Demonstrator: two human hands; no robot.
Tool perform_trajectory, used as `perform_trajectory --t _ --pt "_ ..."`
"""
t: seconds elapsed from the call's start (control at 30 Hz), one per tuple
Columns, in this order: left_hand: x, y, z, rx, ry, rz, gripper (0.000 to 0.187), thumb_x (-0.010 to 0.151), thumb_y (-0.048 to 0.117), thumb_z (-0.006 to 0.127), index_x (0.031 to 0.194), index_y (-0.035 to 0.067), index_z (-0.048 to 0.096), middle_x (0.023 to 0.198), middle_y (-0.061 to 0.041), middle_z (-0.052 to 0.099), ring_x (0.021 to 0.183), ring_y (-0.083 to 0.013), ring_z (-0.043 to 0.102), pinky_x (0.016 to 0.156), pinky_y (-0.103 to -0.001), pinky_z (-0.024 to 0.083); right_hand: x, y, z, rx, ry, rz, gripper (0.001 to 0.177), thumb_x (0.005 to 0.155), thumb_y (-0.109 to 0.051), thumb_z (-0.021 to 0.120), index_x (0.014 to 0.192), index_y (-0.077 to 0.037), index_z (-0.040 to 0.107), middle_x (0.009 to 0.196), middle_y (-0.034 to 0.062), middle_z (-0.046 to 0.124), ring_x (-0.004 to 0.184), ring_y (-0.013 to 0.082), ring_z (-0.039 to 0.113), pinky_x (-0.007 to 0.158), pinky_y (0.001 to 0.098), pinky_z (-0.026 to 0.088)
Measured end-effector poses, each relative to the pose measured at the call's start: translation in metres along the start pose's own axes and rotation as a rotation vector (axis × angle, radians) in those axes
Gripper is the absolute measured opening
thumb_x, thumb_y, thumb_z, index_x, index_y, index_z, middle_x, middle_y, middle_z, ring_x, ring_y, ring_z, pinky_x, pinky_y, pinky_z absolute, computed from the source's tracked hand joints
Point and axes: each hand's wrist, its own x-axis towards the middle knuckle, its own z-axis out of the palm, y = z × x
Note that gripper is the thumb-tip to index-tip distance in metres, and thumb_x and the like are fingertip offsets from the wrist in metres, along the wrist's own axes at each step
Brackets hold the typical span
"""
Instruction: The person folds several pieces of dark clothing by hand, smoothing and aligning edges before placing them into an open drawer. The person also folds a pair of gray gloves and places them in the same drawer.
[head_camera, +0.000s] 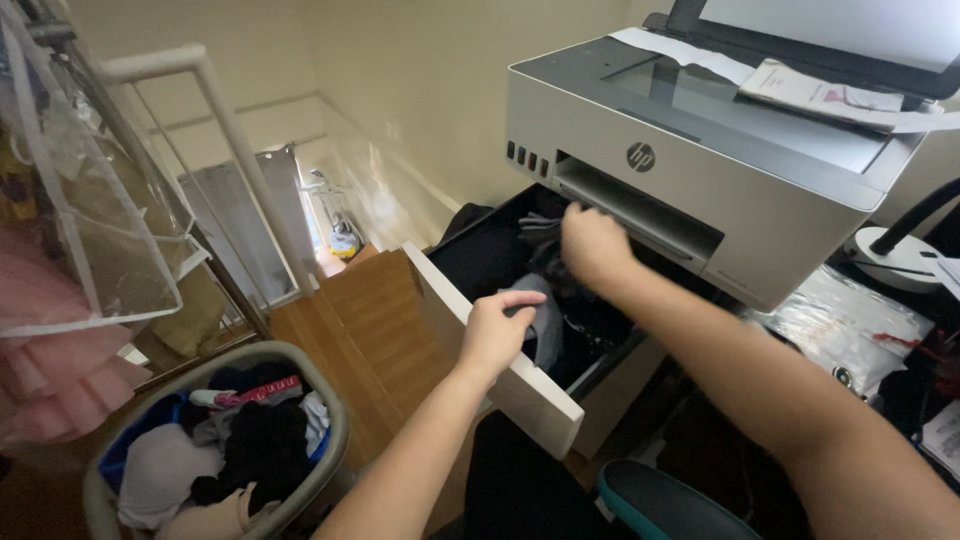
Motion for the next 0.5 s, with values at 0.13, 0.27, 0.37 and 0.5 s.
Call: perform_trajectory --t 0.13,0.27,0.37,0.5 --pt "0.002 0.003 0.010 0.034 -0.135 -0.051 0.024 0.092 0.015 0.066 0.111 0.006 0.079 0.105 -0.010 0.080 0.086 -0.0147 0.072 0.078 -0.028 0.056 0.001 0.012 -0.062 0.164 -0.100 0.027 0.026 0.082 -0.010 0.070 0.105 0.001 0.074 0.100 0.0285 0.072 0.096 0.0451 0.071 0.086 0.0493 0.059" --pt "0.005 0.009 0.031 -0.240 -0.065 -0.167 0.032 0.094 0.023 0.064 0.118 0.005 0.074 0.106 -0.004 0.075 0.086 -0.0134 0.070 0.070 -0.032 0.059 -0.007 0.017 -0.111 0.303 -0.081 -0.062 0.046 0.076 -0.013 0.077 0.119 -0.002 0.068 0.096 0.0293 0.071 0.095 0.0442 0.070 0.086 0.0476 0.057" --pt "0.005 0.015 0.030 -0.297 0.050 -0.098 0.037 0.097 0.032 0.060 0.118 0.004 0.072 0.100 -0.004 0.072 0.086 -0.0131 0.067 0.073 -0.031 0.057 -0.031 0.007 -0.129 0.362 -0.033 -0.184 0.047 0.075 -0.011 0.074 0.120 0.001 0.068 0.099 0.0288 0.071 0.095 0.0440 0.071 0.087 0.0474 0.059" --pt "-0.009 0.030 0.023 -0.509 0.131 -0.006 0.037 0.104 0.035 0.063 0.104 -0.002 0.069 0.096 -0.010 0.068 0.087 -0.0160 0.062 0.080 -0.033 0.051 -0.080 -0.024 -0.125 0.260 0.069 -0.187 0.056 0.082 -0.011 0.071 0.136 -0.004 0.060 0.104 0.0247 0.071 0.089 0.0433 0.071 0.080 0.0488 0.059"
